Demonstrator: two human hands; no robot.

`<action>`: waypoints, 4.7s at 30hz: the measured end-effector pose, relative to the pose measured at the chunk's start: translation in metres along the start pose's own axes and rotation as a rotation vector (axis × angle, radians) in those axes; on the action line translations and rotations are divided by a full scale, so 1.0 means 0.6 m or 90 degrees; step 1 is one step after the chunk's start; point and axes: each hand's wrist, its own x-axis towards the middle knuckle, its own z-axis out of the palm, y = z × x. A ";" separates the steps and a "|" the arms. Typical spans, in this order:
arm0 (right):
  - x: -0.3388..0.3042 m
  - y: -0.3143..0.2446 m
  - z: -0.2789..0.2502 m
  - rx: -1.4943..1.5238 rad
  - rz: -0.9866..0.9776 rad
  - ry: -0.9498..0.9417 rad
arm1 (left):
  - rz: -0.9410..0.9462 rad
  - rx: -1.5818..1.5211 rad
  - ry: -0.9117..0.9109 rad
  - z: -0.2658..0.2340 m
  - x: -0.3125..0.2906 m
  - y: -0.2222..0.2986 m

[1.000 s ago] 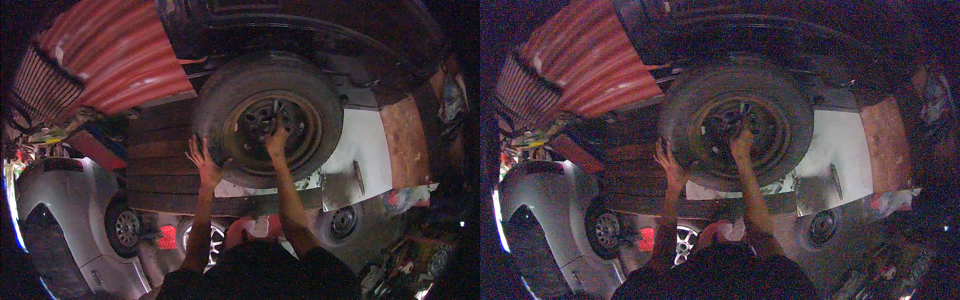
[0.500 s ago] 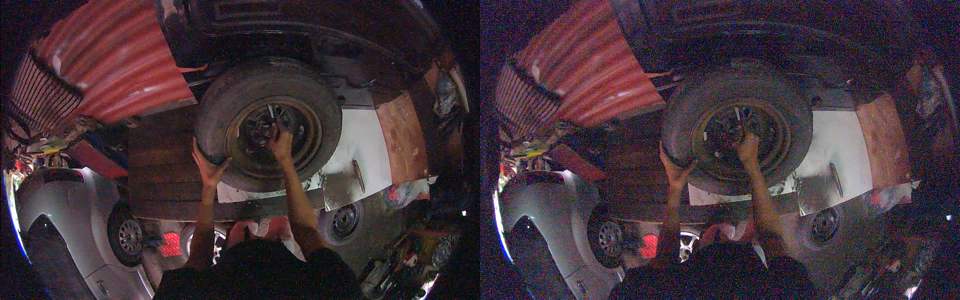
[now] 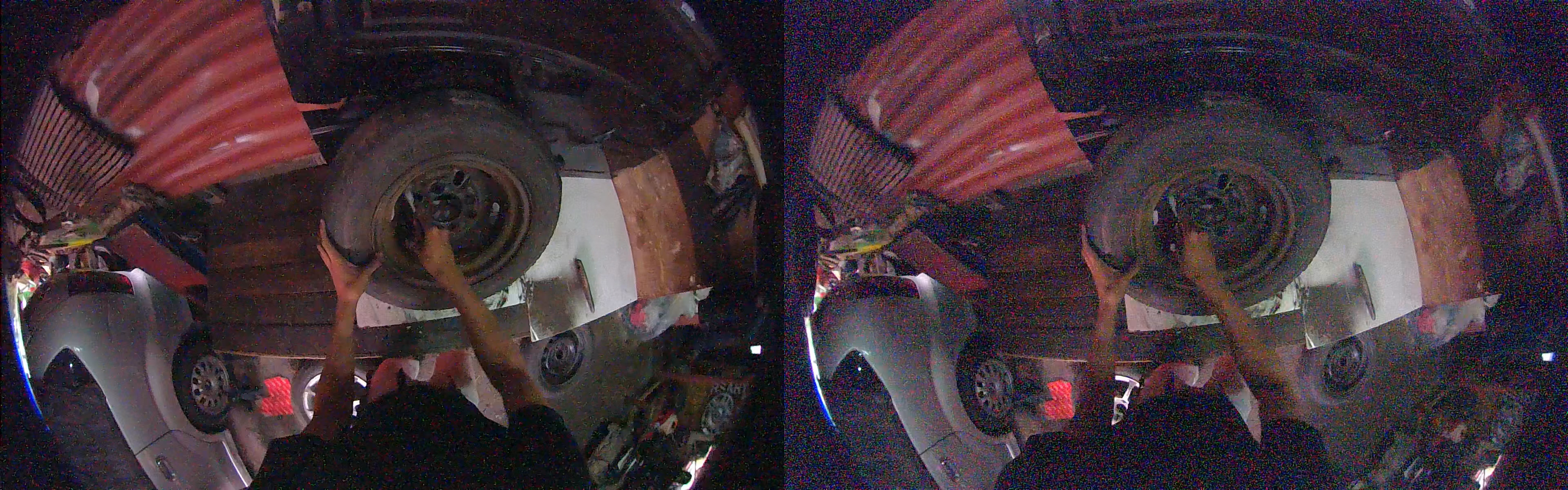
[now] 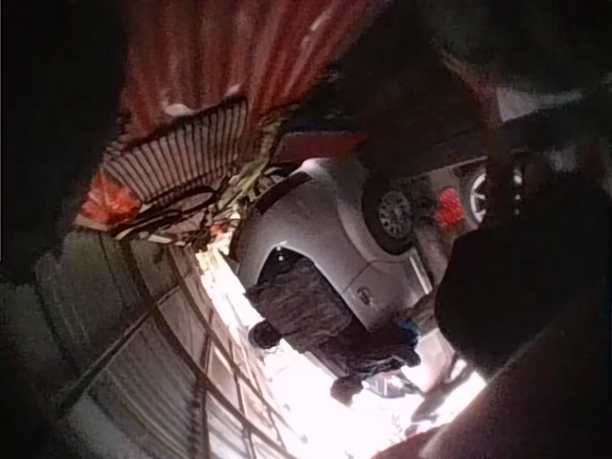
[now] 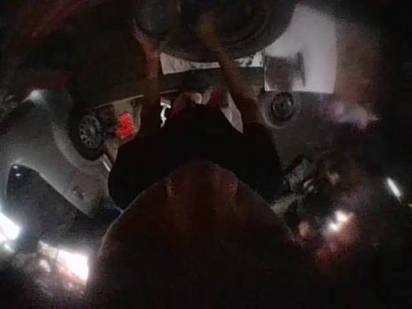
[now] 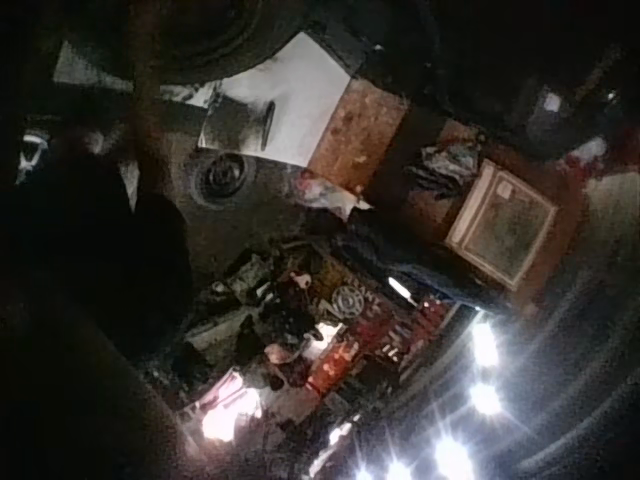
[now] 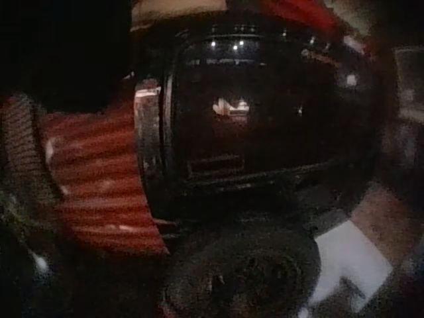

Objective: The person uses a wire brush to scrub the inner rim and bead area of a car tire resting on a wooden platform. They repeatedly rotate the tire by hand and continue scrubbing different sections of the rim throughout the clip.

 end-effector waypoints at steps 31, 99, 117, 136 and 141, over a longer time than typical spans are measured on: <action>-0.083 -0.026 0.038 0.118 0.012 -0.035 | 0.050 0.003 0.001 -0.001 -0.001 -0.008; -0.029 0.158 -0.122 0.157 0.142 -0.594 | -0.034 0.090 0.073 0.037 -0.107 0.003; -0.054 -0.014 -0.037 0.596 0.462 -0.407 | -0.084 0.055 0.033 -0.015 -0.005 -0.024; -0.009 -0.050 -0.019 0.365 0.237 -0.140 | -0.031 -0.022 -0.004 0.000 -0.012 0.017; -0.158 0.075 0.042 0.333 0.046 -0.302 | -0.031 -0.031 -0.011 -0.013 -0.018 0.004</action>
